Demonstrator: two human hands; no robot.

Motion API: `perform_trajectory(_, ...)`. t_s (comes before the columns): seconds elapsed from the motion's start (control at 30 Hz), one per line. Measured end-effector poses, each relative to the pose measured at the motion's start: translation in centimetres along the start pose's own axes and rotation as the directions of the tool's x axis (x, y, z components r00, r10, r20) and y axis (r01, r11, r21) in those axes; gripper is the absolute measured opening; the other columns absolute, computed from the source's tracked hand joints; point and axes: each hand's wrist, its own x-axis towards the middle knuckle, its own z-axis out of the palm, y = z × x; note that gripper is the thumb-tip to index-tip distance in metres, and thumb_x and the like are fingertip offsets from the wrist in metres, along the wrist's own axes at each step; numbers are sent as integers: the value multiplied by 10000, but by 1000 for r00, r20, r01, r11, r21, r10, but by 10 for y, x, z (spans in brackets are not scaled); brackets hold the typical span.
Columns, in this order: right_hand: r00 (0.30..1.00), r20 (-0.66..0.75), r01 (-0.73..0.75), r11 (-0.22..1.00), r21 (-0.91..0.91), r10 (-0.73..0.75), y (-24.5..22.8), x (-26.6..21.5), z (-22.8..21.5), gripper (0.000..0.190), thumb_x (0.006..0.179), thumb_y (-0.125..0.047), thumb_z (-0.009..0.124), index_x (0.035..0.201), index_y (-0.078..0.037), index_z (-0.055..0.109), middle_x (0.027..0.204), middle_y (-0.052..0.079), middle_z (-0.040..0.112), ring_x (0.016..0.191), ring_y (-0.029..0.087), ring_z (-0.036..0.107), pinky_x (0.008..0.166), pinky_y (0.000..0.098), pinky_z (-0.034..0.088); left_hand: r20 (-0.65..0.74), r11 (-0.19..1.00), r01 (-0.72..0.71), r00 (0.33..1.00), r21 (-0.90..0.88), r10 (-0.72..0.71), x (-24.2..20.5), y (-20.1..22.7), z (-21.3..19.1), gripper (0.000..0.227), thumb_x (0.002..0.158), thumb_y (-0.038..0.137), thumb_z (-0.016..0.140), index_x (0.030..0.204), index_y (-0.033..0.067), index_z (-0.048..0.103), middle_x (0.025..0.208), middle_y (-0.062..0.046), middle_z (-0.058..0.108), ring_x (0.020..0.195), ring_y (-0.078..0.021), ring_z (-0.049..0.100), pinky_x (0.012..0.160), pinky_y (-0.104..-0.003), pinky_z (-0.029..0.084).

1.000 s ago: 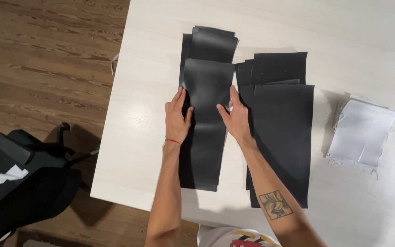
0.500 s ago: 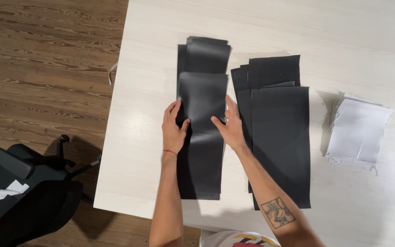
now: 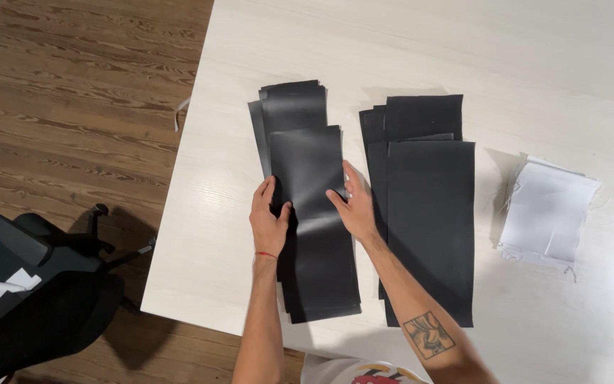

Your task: The person arranges black rectangular sheets on a white table, then uses a green ruler to measure their width and length. They repeatedly pick up, align, and measure the sheets, occasionally repositioning them on the table.

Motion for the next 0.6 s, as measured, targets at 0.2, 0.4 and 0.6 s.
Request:
perform_trajectory(0.2,999,11,35,988,-148,-34,-2,4,0,868,1065,-346,851,1835,-273,456,1661,260,672,1528,491,616,1246,574,575,16,995,-14,1000,98,13,-5,12,-3,750,1078,103,773,1788,138,534,1791,-111,531,1620,-362,546,1331,-493,519)
perform_trajectory(0.4,999,11,35,989,-147,-34,-15,-2,0,863,1082,-394,829,1842,-270,441,1608,339,683,1551,487,609,1248,587,566,-13,992,-45,999,114,47,-3,8,1,761,1051,91,783,1776,127,553,1797,-115,540,1581,-395,573,1309,-509,534)
perform_trajectory(0.6,1000,10,6,999,36,-7,-15,-32,-6,1092,1012,-369,912,1897,-251,282,1715,365,573,1664,508,452,1319,622,488,-146,990,-139,979,25,141,-16,-8,10,750,1076,200,832,1779,181,573,1781,-84,578,1589,-320,585,1261,-437,567)
